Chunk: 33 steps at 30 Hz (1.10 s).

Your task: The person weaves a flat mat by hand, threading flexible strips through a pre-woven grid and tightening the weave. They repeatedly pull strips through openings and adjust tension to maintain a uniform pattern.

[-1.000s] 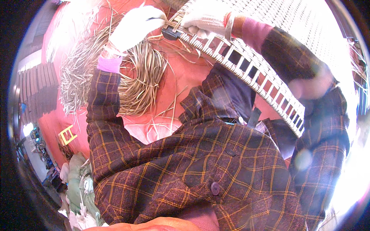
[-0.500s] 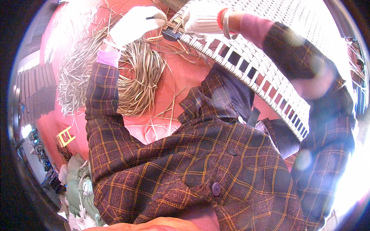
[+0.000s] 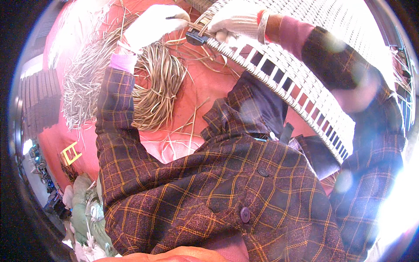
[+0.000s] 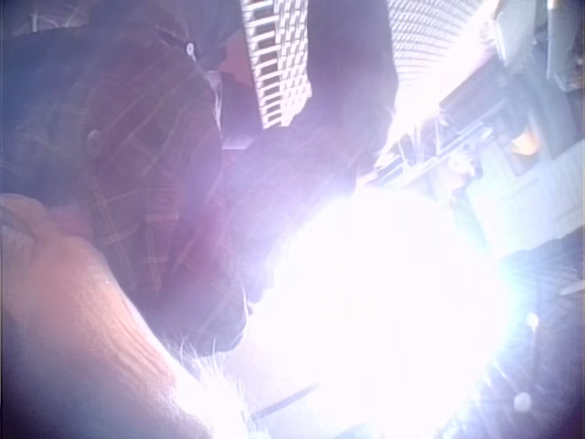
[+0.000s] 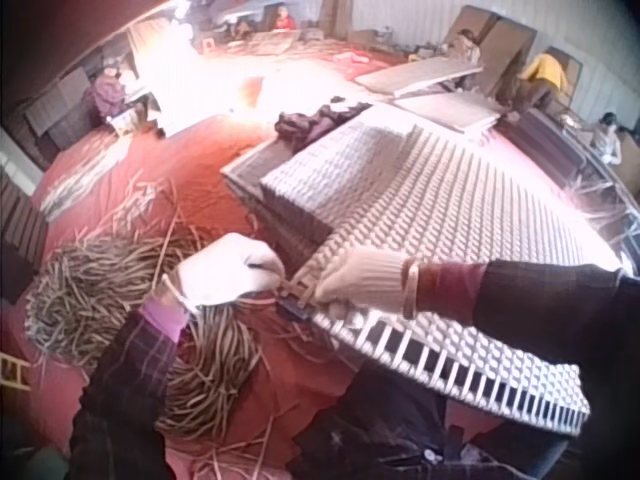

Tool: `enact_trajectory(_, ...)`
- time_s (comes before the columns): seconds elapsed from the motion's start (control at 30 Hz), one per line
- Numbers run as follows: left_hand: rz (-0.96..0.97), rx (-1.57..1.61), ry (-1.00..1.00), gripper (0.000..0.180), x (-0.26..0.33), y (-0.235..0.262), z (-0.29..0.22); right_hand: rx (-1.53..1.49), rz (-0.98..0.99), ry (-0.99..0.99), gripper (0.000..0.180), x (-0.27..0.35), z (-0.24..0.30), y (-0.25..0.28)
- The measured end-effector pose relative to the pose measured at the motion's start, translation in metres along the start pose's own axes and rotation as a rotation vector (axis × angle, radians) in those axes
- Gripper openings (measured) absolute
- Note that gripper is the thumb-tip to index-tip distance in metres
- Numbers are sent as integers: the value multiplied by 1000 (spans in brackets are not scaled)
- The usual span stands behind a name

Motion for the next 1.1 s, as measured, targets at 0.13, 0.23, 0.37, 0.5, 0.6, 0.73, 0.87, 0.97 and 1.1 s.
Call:
enact_trajectory(0.13,12,65,146,16,-4,2,-11,132,-96,-69,25,7,0,-6)
enact_trajectory(0.23,-3,0,94,16,-9,-3,-8,180,-139,-137,24,4,-3,-9)
enact_trajectory(0.37,-193,-385,-447,21,-9,-16,-4,91,-260,-97,21,5,-6,-14)
enact_trajectory(0.5,-235,-230,-413,18,-5,-22,7,11,-345,-41,19,12,-9,-18)
enact_trajectory(0.6,-288,-207,-334,20,5,-22,3,12,-406,-59,19,16,-11,-19)
enact_trajectory(0.73,-311,-196,-193,19,13,-23,-3,-24,-408,77,22,22,-7,-17)
enact_trajectory(0.87,-272,-120,-182,23,12,-25,2,142,-391,145,22,43,-4,-9)
enact_trajectory(0.97,-326,-348,-401,22,12,-27,0,-109,-275,45,23,55,-8,-14)
enact_trajectory(1.1,-310,-312,-330,21,9,-27,1,197,-344,-44,30,53,-3,-8)
Point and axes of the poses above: each hand's wrist, its own x-axis away from the middle knuckle, its own y-axis out of the back of the hand, z = x × y, the point moved 4 cm from there along -x, towards the middle knuckle, and after that the axes turned 12 degrees about y, right-handed, at the moved point
